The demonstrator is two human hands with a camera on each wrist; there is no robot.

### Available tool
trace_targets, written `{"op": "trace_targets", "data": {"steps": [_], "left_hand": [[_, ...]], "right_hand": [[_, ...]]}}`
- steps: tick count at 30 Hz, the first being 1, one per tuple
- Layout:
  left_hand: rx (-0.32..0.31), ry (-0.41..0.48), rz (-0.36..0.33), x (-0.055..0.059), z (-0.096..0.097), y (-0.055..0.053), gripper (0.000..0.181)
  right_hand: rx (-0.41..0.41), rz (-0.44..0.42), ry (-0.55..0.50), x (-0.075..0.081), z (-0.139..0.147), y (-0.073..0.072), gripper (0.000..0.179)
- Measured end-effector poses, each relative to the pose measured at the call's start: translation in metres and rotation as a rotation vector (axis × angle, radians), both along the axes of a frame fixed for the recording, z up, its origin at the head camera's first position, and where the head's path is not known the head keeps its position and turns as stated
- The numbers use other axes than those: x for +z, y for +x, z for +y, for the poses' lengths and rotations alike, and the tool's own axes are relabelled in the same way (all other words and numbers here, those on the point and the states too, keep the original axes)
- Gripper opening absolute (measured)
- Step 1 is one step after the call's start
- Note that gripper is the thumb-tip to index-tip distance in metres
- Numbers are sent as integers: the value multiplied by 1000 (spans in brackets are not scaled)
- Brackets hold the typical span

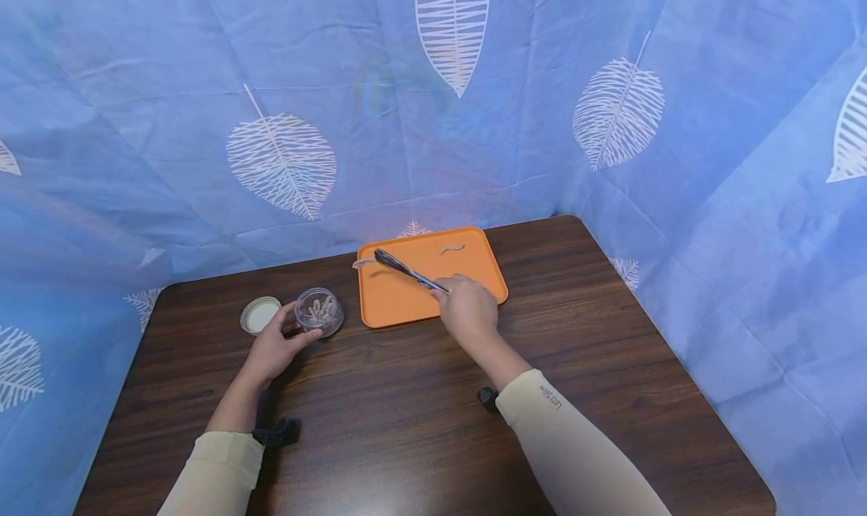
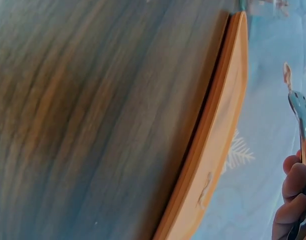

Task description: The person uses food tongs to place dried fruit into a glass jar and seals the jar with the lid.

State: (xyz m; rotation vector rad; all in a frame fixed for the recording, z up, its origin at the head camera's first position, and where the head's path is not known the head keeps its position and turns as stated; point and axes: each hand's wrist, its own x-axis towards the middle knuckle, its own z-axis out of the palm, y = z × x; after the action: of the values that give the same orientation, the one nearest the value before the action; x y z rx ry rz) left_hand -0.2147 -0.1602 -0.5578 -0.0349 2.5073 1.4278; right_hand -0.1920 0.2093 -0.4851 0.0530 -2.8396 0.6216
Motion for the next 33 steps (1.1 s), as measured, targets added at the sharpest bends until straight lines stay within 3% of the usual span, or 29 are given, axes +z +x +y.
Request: {"op": "trace_targets", "data": {"steps": [15,33], "left_hand": [[-2,-16,-3,0,0,-1,95],[-4,-20,6,-2,-1,-2,95]], "right_hand": [[142,72,30,1,-33,11,23],[189,51,78,2,-59,16,25]]}}
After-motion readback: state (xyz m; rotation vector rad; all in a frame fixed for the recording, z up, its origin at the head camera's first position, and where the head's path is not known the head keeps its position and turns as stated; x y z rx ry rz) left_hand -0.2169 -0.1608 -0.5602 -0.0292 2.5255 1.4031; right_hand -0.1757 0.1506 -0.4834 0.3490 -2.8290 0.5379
